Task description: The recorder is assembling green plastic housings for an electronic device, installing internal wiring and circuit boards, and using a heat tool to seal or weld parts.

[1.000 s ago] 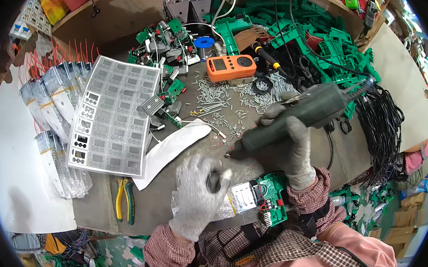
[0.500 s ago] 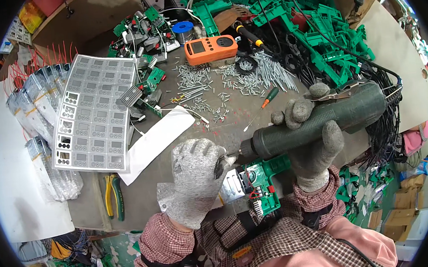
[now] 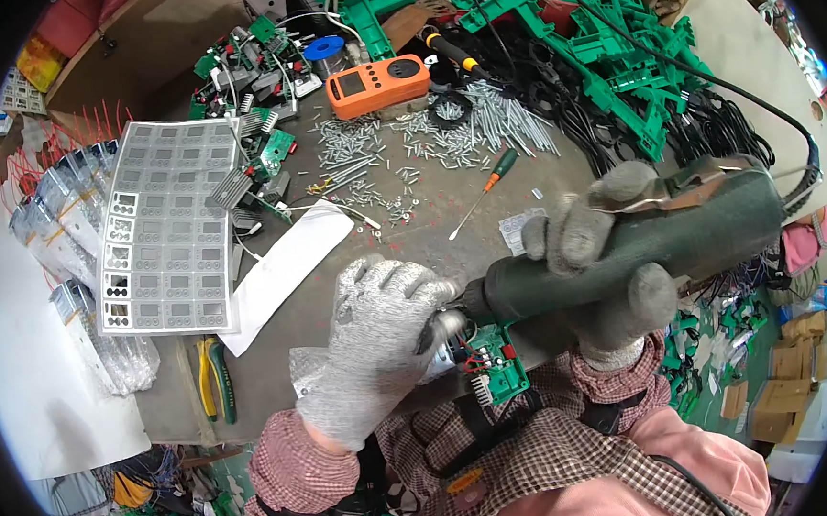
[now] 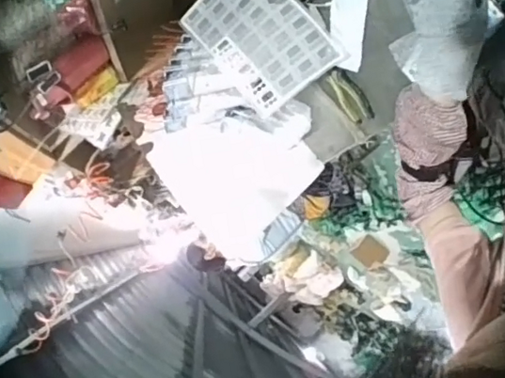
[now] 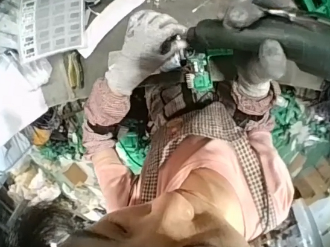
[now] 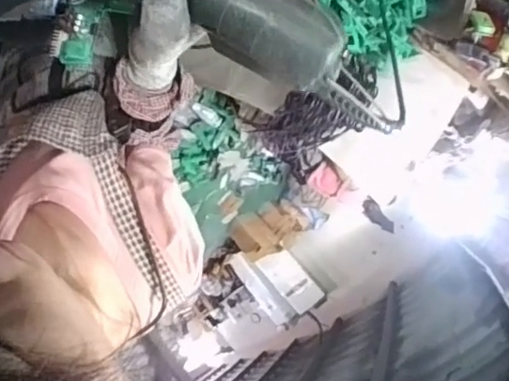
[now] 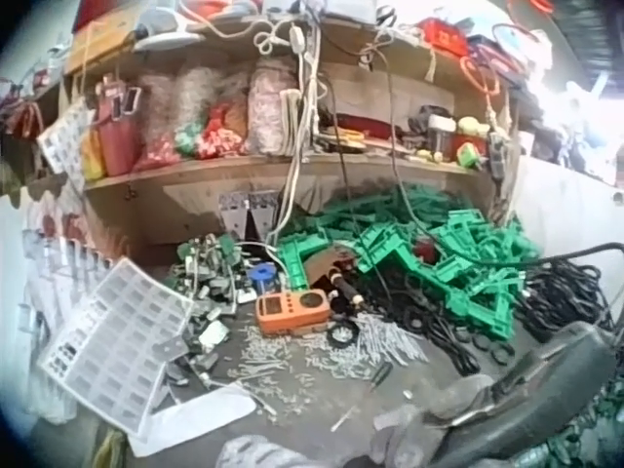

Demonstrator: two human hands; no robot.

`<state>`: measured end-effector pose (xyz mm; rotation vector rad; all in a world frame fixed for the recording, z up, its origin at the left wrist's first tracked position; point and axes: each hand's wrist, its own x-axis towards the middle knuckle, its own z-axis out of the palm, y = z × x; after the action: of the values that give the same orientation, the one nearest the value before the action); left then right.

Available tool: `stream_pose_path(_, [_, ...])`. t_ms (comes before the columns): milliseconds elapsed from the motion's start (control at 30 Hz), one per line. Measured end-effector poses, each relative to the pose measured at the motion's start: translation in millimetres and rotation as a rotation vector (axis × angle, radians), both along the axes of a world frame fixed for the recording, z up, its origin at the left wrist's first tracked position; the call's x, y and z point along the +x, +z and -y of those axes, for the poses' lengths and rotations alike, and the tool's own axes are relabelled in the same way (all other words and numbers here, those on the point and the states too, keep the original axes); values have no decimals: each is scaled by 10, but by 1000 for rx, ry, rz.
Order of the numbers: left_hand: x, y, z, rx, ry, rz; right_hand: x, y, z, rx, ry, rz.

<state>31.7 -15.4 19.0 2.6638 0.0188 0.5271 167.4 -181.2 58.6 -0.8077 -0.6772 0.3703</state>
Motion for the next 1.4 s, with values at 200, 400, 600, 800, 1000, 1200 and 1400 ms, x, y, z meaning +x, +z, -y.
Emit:
stream_pose_path(200, [-120, 38, -109, -195, -250, -217, 144, -17, 444, 37, -11, 25])
stream_pose_path(400, [38, -109, -128, -302, -379, -259, 73, -211, 515, -35, 41, 11])
stream_pose_path(600, [129, -104, -202, -440, -520, -326, -63, -300, 501, -34, -25, -72])
stream_pose_path(800, [174, -150, -223, -474, -555, -347, 8, -282, 511, -127, 53, 12])
stream_pose_path(1000, [177, -198, -235, -448, -571, -335, 43, -357, 564, -71, 231, 85])
stream_pose_path(1200, [194, -225, -235, -411, -573, -361, -16, -416, 381, -13, 140, 105])
stream_pose_path(1400, [250, -173, -244, -446, -601, -360, 27, -487, 171, 263, 204, 256])
